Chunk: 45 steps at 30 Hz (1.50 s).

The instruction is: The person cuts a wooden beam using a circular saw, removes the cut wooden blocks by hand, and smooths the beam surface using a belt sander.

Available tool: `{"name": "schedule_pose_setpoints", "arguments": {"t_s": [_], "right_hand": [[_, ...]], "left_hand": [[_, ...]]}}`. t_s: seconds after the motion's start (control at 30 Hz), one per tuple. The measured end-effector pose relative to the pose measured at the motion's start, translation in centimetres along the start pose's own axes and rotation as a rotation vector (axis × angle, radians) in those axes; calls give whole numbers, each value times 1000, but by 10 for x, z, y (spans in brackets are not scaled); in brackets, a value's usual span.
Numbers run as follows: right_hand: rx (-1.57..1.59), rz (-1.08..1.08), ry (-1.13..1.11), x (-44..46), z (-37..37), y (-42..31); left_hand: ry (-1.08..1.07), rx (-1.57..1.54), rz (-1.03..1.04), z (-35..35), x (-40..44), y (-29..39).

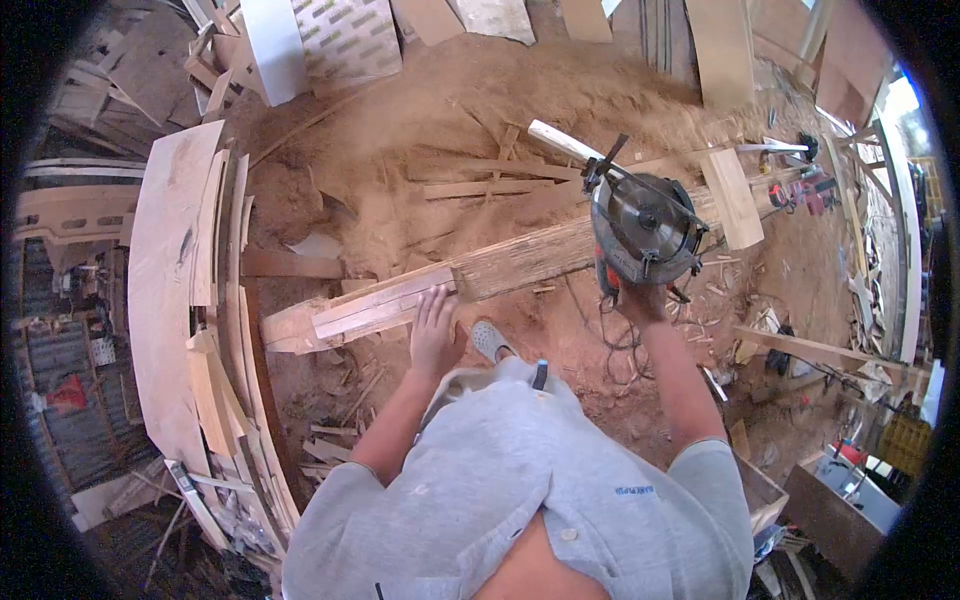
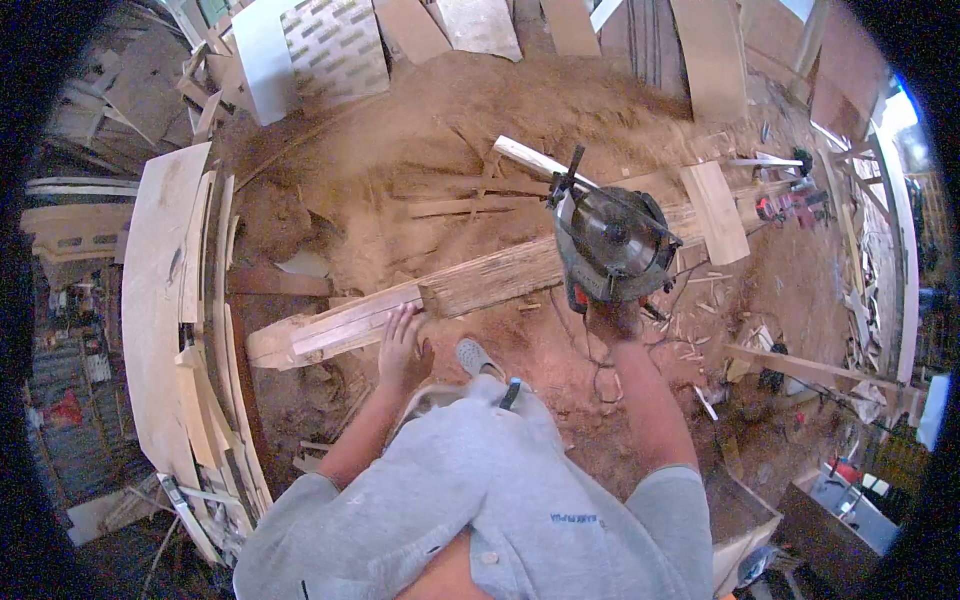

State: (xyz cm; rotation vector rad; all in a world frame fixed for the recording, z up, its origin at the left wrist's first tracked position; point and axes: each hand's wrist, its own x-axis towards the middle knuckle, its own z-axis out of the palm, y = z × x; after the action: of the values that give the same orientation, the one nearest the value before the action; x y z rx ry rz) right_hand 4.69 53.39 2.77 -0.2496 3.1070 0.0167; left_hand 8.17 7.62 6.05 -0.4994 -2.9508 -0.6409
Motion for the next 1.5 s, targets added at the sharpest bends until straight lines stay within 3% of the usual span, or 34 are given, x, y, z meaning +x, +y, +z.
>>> {"name": "schedule_pose_setpoints", "arguments": {"t_s": [0.17, 0.27, 0.33, 0.47, 0.57, 0.7, 0.8, 0.87, 0.97, 1.03, 1.17, 1.27, 1.3, 1.37, 1.4, 1.5], "right_hand": [[115, -64, -28, 2, 3, 13], [150, -88, -69, 5, -40, 9], [154, -194, 79, 9, -40, 13], [87, -180, -88, 3, 26, 39], [174, -254, -1, 16, -9, 44], [267, -585, 182, 72, -80, 53], [105, -576, -96, 120, -108, 71], [181, -356, -386, 153, -169, 44], [581, -448, -245, 185, -155, 52], [802, -497, -227, 172, -163, 50], [891, -551, -551, 146, -220, 20], [811, -678, -491, 132, -227, -19], [820, -655, -595, 129, -226, -36], [922, -646, -772, 119, -222, -70], [887, -687, -737, 112, -219, -83], [832, -773, -628, 101, -202, -109]], "left_hand": [[-39, -225, 46, 5, -11, 24], [-106, -277, 3, 13, -7, 33], [-159, -271, -62, 21, -7, 35], [-179, -235, -238, 25, -6, 46], [-145, -232, -398, 29, -11, 60], [-102, -281, -620, 36, -5, 104], [-61, -333, -742, 47, -4, 135], [-26, -412, -867, 44, 2, 161], [14, -402, -943, 67, -10, 171], [157, -605, -1032, 71, -22, 183], [442, -1246, -1010, 90, -40, 184], [315, -1731, -936, 32, -29, 194], [280, -1830, -838, 10, -22, 202], [267, -1633, -759, 10, -23, 204], [258, -1532, -729, 10, -24, 206], [217, -1357, -892, -7, -12, 210]]}}
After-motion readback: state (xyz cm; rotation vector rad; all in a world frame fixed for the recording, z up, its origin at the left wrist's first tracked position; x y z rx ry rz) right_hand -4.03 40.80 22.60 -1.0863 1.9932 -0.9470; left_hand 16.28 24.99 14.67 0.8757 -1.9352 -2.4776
